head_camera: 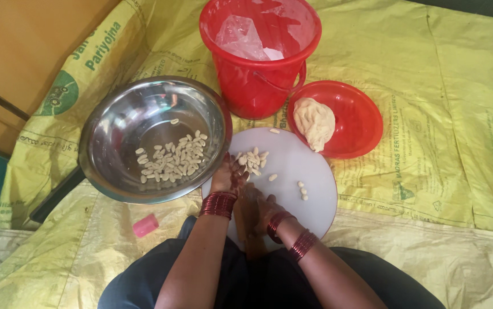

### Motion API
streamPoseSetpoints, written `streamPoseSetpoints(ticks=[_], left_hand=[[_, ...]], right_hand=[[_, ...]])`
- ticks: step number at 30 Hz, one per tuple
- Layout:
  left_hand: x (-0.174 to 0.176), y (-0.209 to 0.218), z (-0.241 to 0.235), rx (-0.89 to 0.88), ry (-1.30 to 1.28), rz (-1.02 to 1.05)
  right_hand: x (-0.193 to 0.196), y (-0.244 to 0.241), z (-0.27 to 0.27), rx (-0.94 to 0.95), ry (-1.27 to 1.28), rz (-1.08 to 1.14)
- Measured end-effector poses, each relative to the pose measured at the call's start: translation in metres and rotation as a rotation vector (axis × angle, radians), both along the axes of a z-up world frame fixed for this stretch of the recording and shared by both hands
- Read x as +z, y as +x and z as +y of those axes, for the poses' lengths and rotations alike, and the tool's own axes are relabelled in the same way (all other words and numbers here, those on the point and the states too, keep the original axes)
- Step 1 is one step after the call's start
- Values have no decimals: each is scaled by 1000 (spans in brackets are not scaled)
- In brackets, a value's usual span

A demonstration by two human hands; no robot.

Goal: The person sits on the floor and repeatedly rolls small pieces of dough on a wooden board to create ridged shapes, then places them into a metal bowl. A larger lump of dough and a red bucket are nearby.

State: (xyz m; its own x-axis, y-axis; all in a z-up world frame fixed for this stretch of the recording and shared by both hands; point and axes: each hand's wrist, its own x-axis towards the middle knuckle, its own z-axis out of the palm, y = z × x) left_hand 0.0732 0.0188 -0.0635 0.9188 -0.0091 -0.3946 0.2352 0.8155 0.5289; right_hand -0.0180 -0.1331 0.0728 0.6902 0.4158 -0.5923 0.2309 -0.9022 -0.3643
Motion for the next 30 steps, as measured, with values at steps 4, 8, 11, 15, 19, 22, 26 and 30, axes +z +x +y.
streamPoseSetpoints(ticks=[4, 8, 11, 15, 19, 22, 26, 30], left_hand=[[2, -4, 6, -96, -65, -194], [15, -5, 10, -77, 78, 15], [27, -7, 11, -128, 346, 160], [38, -9, 14, -264, 638, 138], [56, -19, 18, -296, 948, -161], [85, -35, 22, -372, 1460, -475], [115, -68, 39, -499, 1485, -286], [107, -88, 41, -338, 1508, -382]], right_hand=[[-7, 1, -5, -23, -18, 8], [-13, 17, -29, -246, -48, -94], [-21, 38, -59, -472, -186, -297], [-53, 42, -94, -591, -176, -368], [-90, 48, -99, -540, -111, -416], [-96, 51, -97, -551, -6, -413], [-78, 52, -89, -589, 115, -392], [-56, 46, -85, -526, 131, -429]])
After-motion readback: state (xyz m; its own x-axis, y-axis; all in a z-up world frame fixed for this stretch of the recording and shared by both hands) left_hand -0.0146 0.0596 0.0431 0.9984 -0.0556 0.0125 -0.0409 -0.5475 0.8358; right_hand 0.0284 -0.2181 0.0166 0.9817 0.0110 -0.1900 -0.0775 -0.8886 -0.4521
